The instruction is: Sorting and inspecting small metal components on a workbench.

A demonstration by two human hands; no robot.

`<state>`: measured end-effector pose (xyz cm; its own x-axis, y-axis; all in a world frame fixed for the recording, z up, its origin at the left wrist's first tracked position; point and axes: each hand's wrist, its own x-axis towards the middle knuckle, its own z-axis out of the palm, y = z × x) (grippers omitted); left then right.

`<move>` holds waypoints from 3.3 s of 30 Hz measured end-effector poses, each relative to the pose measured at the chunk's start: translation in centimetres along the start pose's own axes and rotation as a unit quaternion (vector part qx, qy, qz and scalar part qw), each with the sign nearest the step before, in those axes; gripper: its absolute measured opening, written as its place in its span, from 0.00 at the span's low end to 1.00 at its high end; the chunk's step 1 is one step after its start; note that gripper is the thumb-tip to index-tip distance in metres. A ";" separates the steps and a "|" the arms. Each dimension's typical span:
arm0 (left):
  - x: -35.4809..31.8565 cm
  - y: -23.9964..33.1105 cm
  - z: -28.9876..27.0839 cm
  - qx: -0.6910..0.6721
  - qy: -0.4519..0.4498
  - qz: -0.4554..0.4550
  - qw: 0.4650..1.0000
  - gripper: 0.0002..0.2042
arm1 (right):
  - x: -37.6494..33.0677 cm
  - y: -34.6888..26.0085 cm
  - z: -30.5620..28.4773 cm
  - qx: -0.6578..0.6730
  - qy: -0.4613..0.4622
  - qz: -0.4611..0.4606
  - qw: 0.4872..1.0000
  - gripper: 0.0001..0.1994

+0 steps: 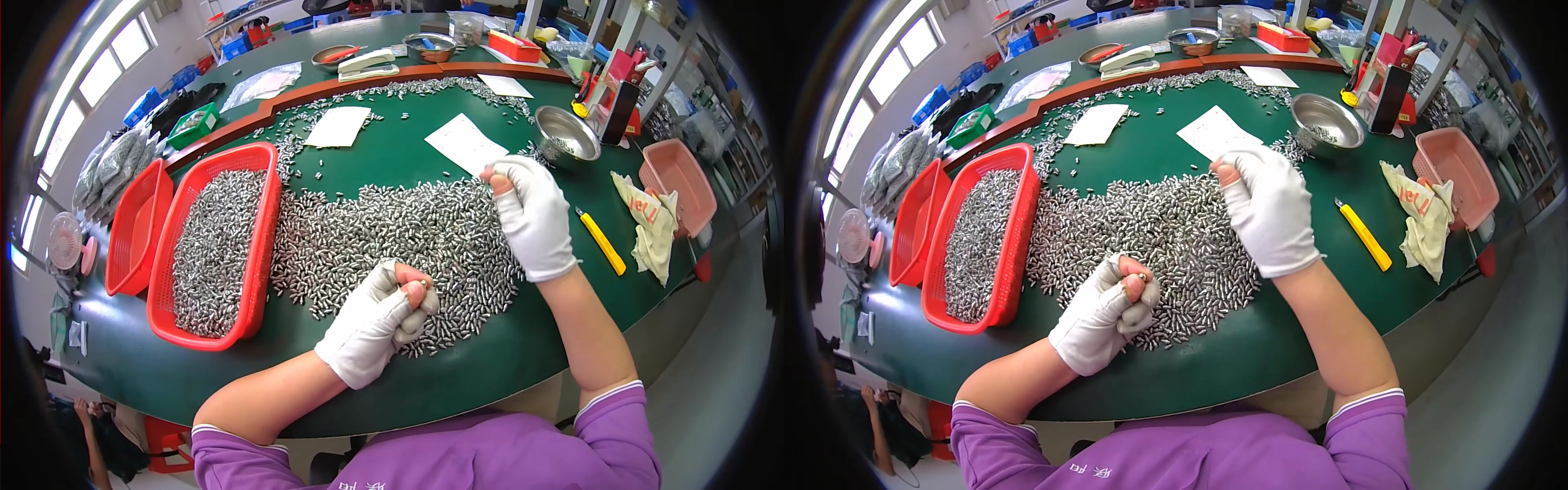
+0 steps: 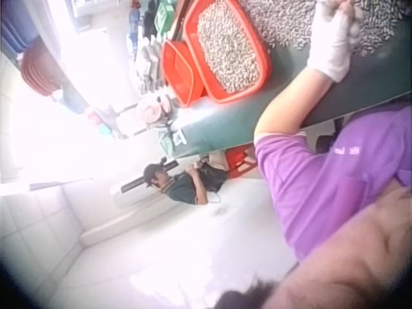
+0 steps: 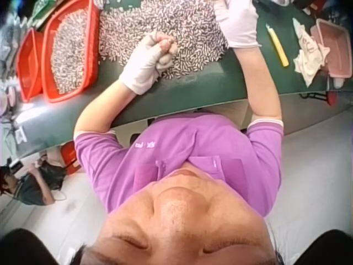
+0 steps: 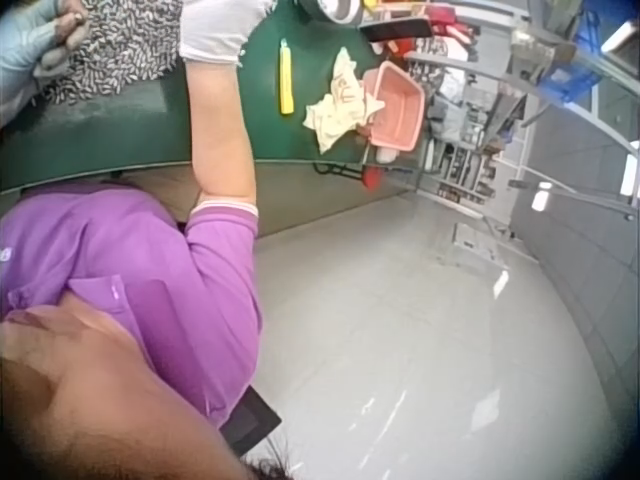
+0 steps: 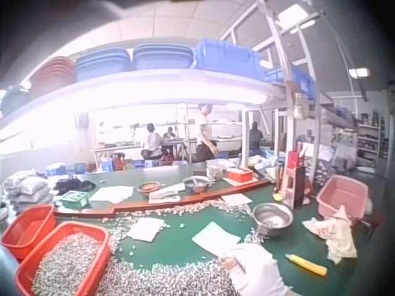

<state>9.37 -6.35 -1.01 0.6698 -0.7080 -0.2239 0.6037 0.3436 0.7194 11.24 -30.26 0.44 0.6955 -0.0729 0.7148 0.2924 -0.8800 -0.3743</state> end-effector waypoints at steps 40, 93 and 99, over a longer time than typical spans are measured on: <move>0.6 0.2 -1.1 -0.100 -0.017 0.003 0.995 0.09 | -0.9 -1.8 0.8 0.031 -0.189 -0.090 0.977 0.08; 0.2 0.6 -0.4 -0.034 0.007 -0.027 0.999 0.09 | -1.9 -4.1 1.2 0.334 -0.201 -0.068 0.918 0.08; 0.4 0.4 -0.4 -0.009 0.006 -0.027 1.000 0.11 | -1.5 -4.3 1.2 0.313 -0.167 -0.139 0.924 0.08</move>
<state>10.04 -6.28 -1.12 0.6405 -0.7189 -0.2702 0.6475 0.3163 0.6933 9.76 -25.81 0.27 0.6698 0.3571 0.6511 0.7402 -0.3912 -0.5468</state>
